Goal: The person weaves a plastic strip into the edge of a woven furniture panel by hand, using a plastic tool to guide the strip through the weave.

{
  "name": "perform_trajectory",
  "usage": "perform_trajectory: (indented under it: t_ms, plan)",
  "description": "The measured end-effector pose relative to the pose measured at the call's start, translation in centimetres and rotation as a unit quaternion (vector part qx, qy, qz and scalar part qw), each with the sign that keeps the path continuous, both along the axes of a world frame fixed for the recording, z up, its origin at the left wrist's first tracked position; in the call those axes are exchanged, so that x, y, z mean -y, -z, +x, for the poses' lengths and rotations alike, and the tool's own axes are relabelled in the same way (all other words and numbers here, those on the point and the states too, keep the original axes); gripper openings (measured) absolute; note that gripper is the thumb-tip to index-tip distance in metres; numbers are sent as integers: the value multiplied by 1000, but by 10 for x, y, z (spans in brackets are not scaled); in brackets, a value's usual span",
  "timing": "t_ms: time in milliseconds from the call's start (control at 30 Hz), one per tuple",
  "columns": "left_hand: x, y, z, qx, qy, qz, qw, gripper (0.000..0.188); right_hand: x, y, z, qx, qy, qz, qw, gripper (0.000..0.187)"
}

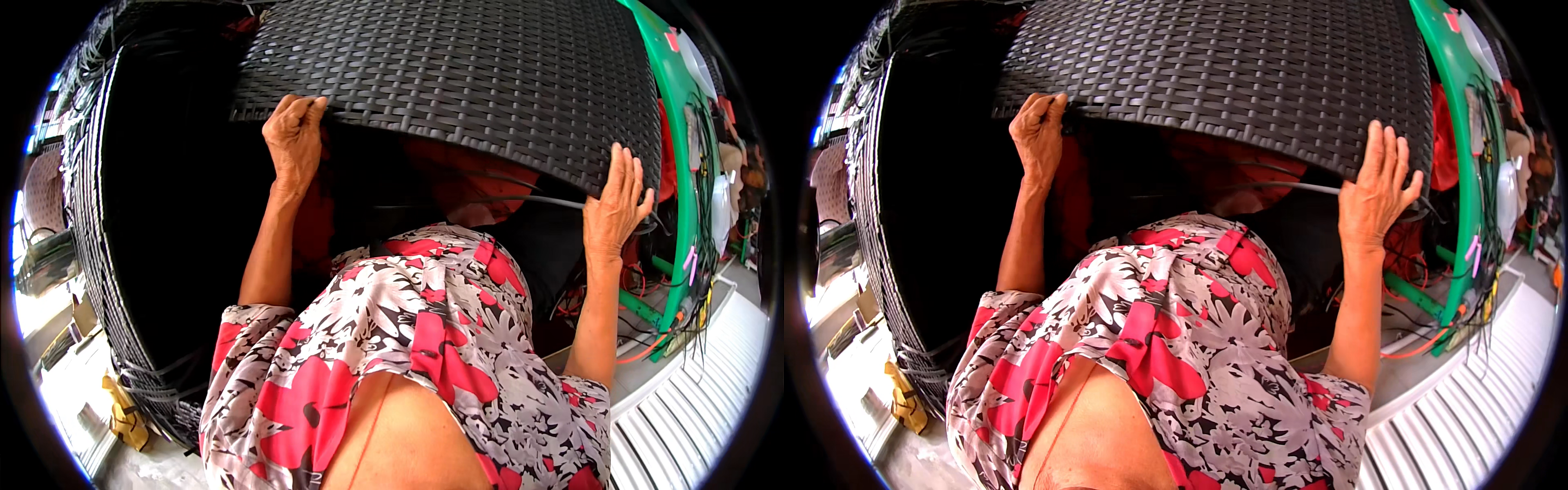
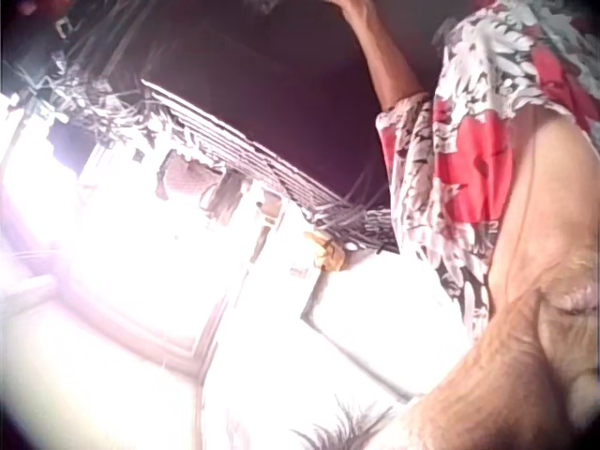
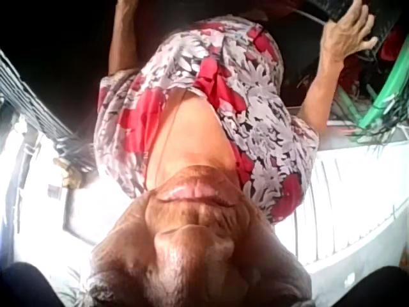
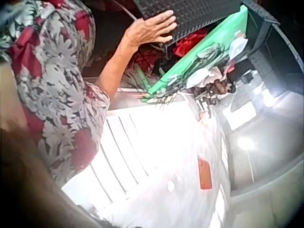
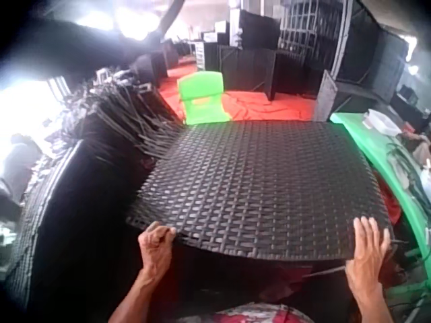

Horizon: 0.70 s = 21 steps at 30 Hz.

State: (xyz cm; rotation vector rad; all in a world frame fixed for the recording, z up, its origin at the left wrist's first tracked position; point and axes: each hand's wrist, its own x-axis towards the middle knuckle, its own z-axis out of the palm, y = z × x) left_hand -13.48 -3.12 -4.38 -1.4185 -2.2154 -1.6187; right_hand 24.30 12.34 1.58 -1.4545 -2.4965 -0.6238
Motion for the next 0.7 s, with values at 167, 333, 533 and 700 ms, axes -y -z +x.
perform_trajectory:
  t_ms: [167, 333, 533, 700]
  plan:
    - [-4, -24, 25, -79, 6, -17, 997, 12, -46, 17, 42, -5, 25, 40, 999, 75]
    - [36, -37, -37, -123, -200, -12, 972, 11, -58, 31, 59, -36, 73, 4, 997, 87]
    - [101, -143, -138, -334, -464, -16, 820, 21, -58, 51, 75, -41, 95, -1, 995, 81]
    - [200, -212, -268, -506, -594, -273, 562, 12, -61, 51, 74, 0, 108, 18, 994, 77]
